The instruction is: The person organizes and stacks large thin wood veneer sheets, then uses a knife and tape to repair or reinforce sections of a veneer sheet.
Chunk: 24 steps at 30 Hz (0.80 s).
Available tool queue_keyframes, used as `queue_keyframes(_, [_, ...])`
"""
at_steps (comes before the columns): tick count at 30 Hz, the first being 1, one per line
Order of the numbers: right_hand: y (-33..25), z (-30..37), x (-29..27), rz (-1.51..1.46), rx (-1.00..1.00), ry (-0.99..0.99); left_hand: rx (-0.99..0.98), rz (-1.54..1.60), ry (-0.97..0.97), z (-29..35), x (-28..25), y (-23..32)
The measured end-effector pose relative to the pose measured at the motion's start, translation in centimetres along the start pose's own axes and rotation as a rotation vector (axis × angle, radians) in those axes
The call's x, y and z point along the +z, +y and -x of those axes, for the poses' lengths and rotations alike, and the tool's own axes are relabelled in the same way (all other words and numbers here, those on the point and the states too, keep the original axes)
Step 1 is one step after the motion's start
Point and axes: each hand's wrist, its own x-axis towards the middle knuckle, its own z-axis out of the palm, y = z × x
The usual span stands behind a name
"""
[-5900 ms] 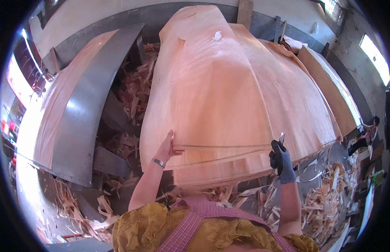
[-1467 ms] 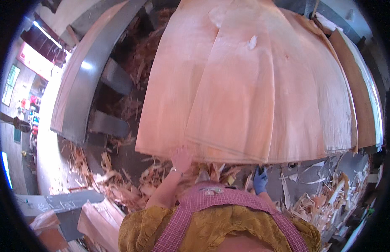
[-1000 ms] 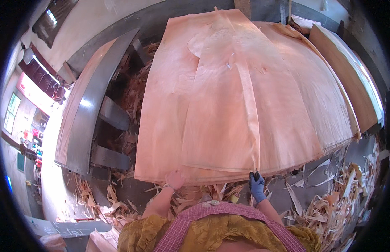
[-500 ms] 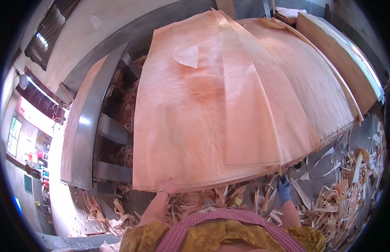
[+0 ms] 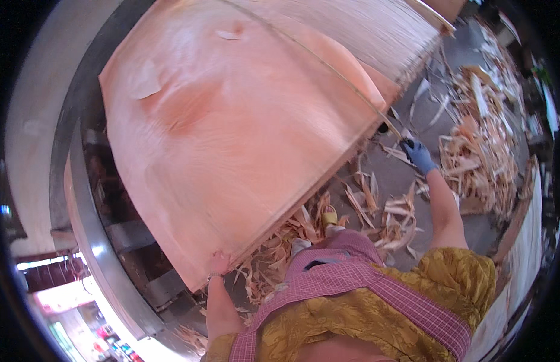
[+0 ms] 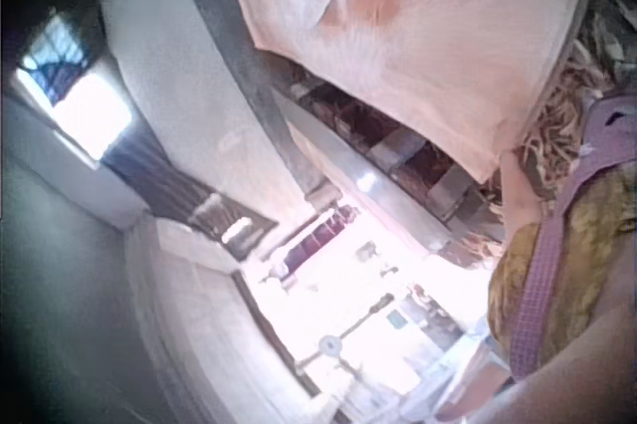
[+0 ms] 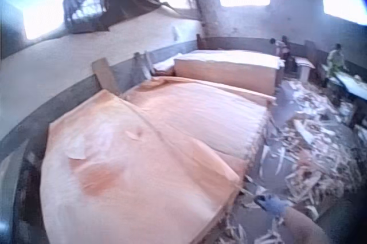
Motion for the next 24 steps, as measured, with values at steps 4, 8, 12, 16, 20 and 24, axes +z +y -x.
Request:
queue_keyframes(4, [0.3, -1.1, -2.6, -0.158, 0.223, 0.051, -0.158, 0.052, -0.008, 0.2, -2.5, 3.8])
queue_keyframes(8, [-2.8, 1.4, -3.2, -0.178, 0.279, 0.18, -0.095, 0.0, 0.012, -0.9, -0.9, 0.4])
queue_keyframes(12, [-5.8, 4.7, -0.8, -0.332, 0.277, 0.223, 0.391, -0.612, -0.041, -1.5, 0.5, -3.9])
queue_keyframes(16, [-10.3, 7.5, 0.8, -0.476, 0.277, 0.157, 0.1, 0.082, 0.164, -0.8, 2.0, -4.6])
queue_keyframes(20, [-18.7, 9.9, 2.0, -0.868, 0.365, -0.046, 0.046, 0.3, 0.266, 1.2, 2.6, -3.6])
queue_keyframes(24, [-30.2, 12.8, 1.8, -1.062, 0.382, -0.175, 0.165, 0.443, 0.664, 6.6, 5.1, -4.8])
